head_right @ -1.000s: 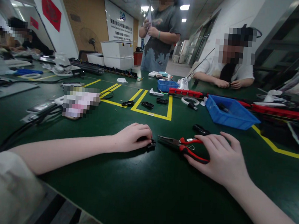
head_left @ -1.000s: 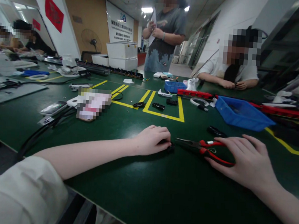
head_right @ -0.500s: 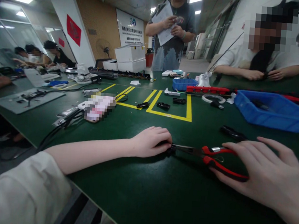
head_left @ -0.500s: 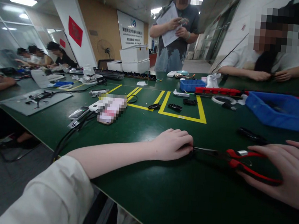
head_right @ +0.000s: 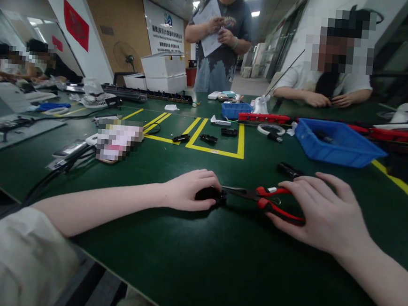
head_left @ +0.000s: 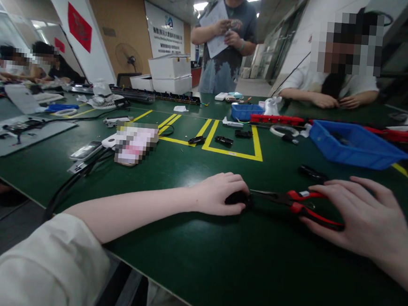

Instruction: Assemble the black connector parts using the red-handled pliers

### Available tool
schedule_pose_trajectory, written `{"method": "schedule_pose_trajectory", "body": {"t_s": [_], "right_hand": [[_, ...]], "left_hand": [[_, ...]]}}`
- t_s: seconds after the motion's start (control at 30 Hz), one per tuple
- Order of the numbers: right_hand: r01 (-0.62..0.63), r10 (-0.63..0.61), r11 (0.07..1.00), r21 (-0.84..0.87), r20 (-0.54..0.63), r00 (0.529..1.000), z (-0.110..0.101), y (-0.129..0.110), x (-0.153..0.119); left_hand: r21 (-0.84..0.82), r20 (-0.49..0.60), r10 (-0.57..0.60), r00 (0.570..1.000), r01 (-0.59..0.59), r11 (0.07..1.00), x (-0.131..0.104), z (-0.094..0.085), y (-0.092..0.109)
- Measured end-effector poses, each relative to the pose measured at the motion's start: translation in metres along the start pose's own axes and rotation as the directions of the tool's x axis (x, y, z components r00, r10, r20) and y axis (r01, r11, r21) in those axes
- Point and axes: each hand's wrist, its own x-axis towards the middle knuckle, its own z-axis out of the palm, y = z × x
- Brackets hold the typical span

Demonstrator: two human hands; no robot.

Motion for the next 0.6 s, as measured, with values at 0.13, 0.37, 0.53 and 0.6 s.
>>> {"method": "schedule_pose_trajectory", "body": {"t_s": [0.13,0.37,0.53,0.6], "right_hand": [[0.021,-0.021,0.999,0.028,0.022,1.0,-0.0003,-0.0029,0.0014],[-0.021,0.015,0.994,0.106,0.053,0.999,-0.0019,-0.0035,0.0004],[0.023,-0.027,0.995,0.101,0.047,0.999,-0.0044,-0.0049,0.0039],[0.031,-0.036,0.995,0.096,0.055,0.998,-0.0057,-0.0048,0.0047]], "left_hand": [[-0.048,0.003,0.004,1.0,-0.004,0.999,-0.0006,0.0,-0.0012],[-0.083,-0.003,-0.023,1.0,0.023,0.996,-0.0019,-0.0003,0.0003],[-0.099,-0.002,-0.048,0.999,0.047,0.994,-0.0015,-0.0002,0.0018],[-0.103,0.002,-0.062,0.998,0.061,0.993,-0.0012,-0.0005,0.0023]]}}
